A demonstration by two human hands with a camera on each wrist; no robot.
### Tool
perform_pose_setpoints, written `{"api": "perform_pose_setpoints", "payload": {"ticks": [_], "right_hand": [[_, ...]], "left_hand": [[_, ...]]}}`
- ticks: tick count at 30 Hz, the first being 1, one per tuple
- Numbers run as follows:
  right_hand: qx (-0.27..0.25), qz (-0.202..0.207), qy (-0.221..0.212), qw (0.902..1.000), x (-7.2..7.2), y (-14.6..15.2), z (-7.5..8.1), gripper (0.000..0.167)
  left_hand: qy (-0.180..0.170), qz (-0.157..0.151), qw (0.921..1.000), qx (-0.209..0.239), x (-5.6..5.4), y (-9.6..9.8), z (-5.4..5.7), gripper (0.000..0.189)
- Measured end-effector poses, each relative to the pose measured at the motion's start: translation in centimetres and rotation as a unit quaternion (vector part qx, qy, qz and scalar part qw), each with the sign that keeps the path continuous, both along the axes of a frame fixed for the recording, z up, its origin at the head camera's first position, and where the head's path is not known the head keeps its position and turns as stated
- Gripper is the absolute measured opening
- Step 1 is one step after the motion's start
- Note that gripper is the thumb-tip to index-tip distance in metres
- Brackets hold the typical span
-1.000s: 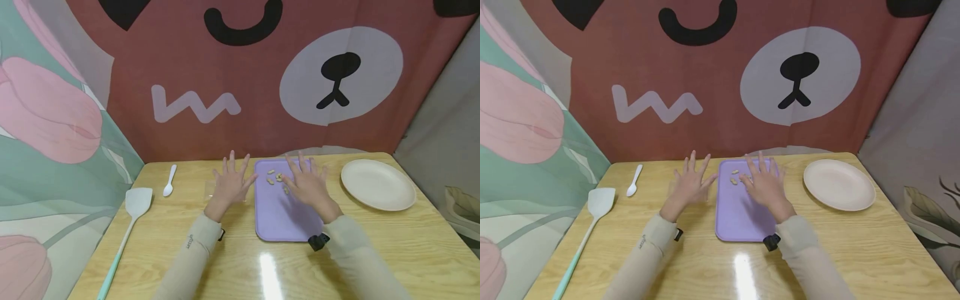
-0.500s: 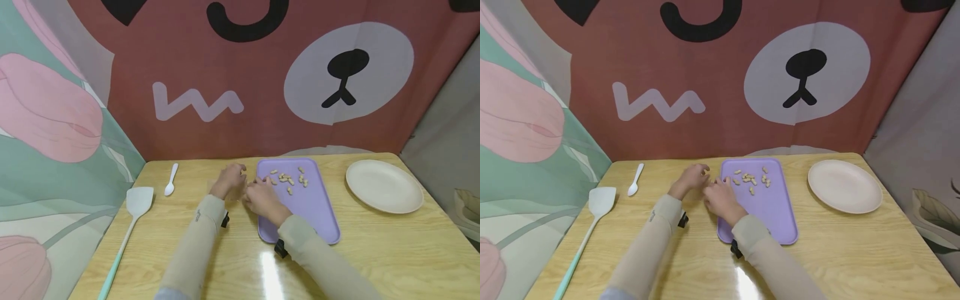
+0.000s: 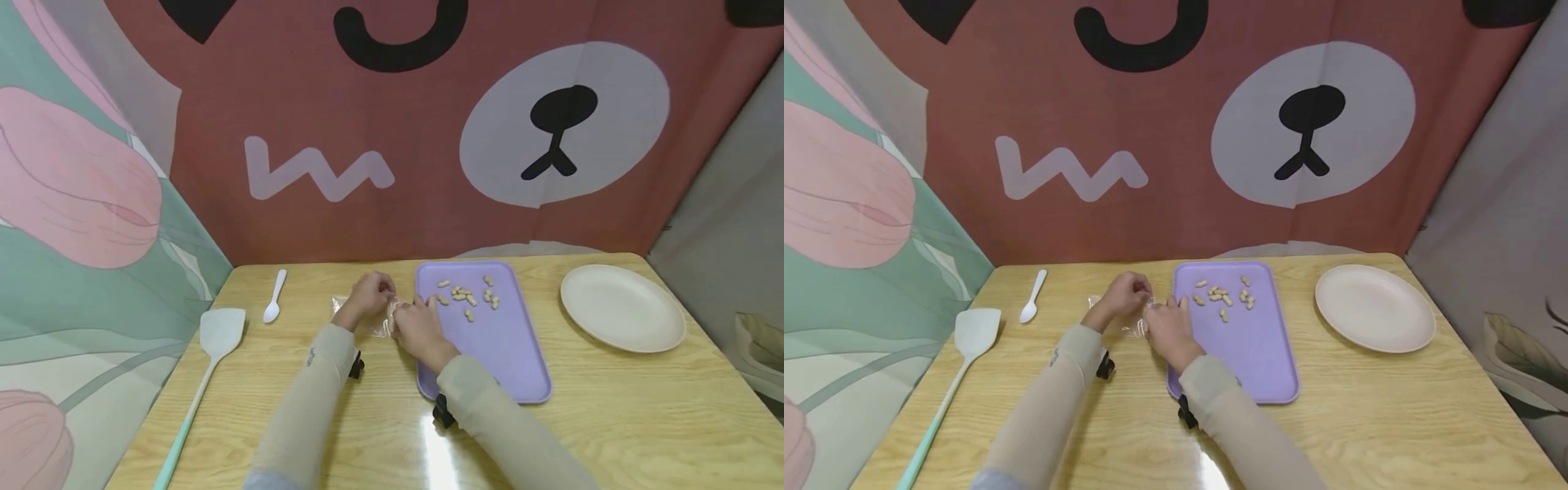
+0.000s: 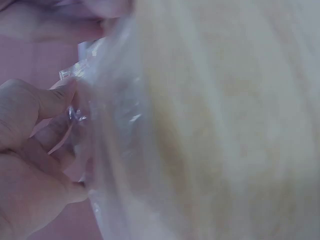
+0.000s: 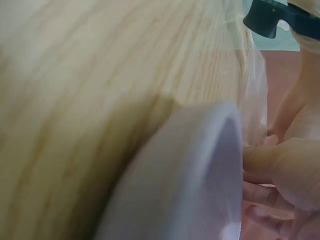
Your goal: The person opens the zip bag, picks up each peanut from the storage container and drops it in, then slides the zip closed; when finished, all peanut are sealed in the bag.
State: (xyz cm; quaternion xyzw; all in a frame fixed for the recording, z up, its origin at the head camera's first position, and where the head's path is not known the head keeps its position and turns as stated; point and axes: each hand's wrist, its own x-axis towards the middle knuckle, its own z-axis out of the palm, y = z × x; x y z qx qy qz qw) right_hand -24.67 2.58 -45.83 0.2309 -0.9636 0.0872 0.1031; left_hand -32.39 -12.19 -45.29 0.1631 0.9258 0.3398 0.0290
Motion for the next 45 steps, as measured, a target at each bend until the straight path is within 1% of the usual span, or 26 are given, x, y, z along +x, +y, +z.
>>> {"api": "perform_pose_setpoints", "payload": {"ticks": [2,4,6,8,10,12,14,18,21,24,25,27,28,29,31,34,38,42,45], "right_hand": [[-0.012,-0.002,0.0,0.9999,0.1,-0.1,0.1,0.021],[-0.033,-0.002,0.003,0.9995,0.1,-0.1,0.3,0.016],[-0.061,0.001,0.017,0.998,0.2,-0.1,0.5,0.012],[-0.095,0.002,0.032,0.995,0.3,0.1,0.9,0.012],[-0.134,0.003,0.044,0.99,0.5,0.5,1.4,0.016],[-0.18,0.004,0.054,0.9821,0.6,1.0,2.1,0.022],[-0.225,0.001,0.065,0.9721,0.7,1.7,2.9,0.027],[-0.282,-0.005,0.098,0.9544,0.7,3.3,5.1,0.025],[-0.296,-0.006,0.117,0.9479,0.6,4.5,6.6,0.018],[-0.308,0.0,0.118,0.9441,0.6,5.8,7.7,0.013],[-0.312,0.003,0.117,0.9429,0.7,6.2,8.0,0.012],[-0.318,0.008,0.113,0.9414,0.8,7.1,8.5,0.01],[-0.32,0.011,0.11,0.941,0.9,7.5,8.8,0.009],[-0.321,0.013,0.108,0.941,1.0,7.9,9.0,0.009],[-0.317,0.018,0.106,0.9422,1.3,8.7,9.4,0.008],[-0.31,0.025,0.11,0.9438,1.7,9.6,9.9,0.007],[-0.308,0.032,0.119,0.9433,2.1,10.3,10.1,0.006],[-0.309,0.041,0.114,0.9432,2.2,10.9,9.9,0.007],[-0.307,0.058,0.107,0.9438,2.3,11.2,9.9,0.008]], "left_hand": [[0.0,0.0,0.9993,0.036,0.2,-0.4,0.5,0.013],[-0.011,-0.002,0.9975,0.07,0.5,-0.8,1.0,0.011],[-0.023,0.001,0.9949,0.098,0.9,-1.2,1.7,0.01],[-0.028,0.003,0.9911,0.13,1.2,-1.4,2.1,0.009],[-0.025,0.007,0.9856,0.167,1.6,-1.5,2.7,0.008],[-0.014,0.013,0.977,0.212,2.1,-1.5,3.4,0.006],[-0.001,0.021,0.9674,0.253,2.6,-1.3,4.3,0.005],[0.029,0.031,0.9482,0.315,3.4,-0.4,5.8,0.008],[0.043,0.034,0.9329,0.356,4.0,0.5,6.6,0.012],[0.045,0.03,0.919,0.391,4.8,1.2,7.0,0.015],[0.042,0.025,0.916,0.398,5.1,1.4,7.0,0.017],[0.04,0.013,0.9146,0.402,5.6,1.8,7.2,0.021],[0.041,0.005,0.9152,0.401,5.9,1.9,7.2,0.022],[0.043,-0.005,0.9165,0.398,6.1,2.1,7.3,0.023],[0.053,-0.022,0.9225,0.382,6.6,2.5,7.5,0.021],[0.077,-0.044,0.9277,0.363,7.9,3.1,8.7,0.015],[0.102,-0.052,0.9326,0.342,9.4,3.9,10.2,0.011],[0.111,-0.054,0.9362,0.329,9.9,4.5,10.5,0.008],[0.12,-0.057,0.934,0.332,10.1,5.0,10.5,0.007]]}}
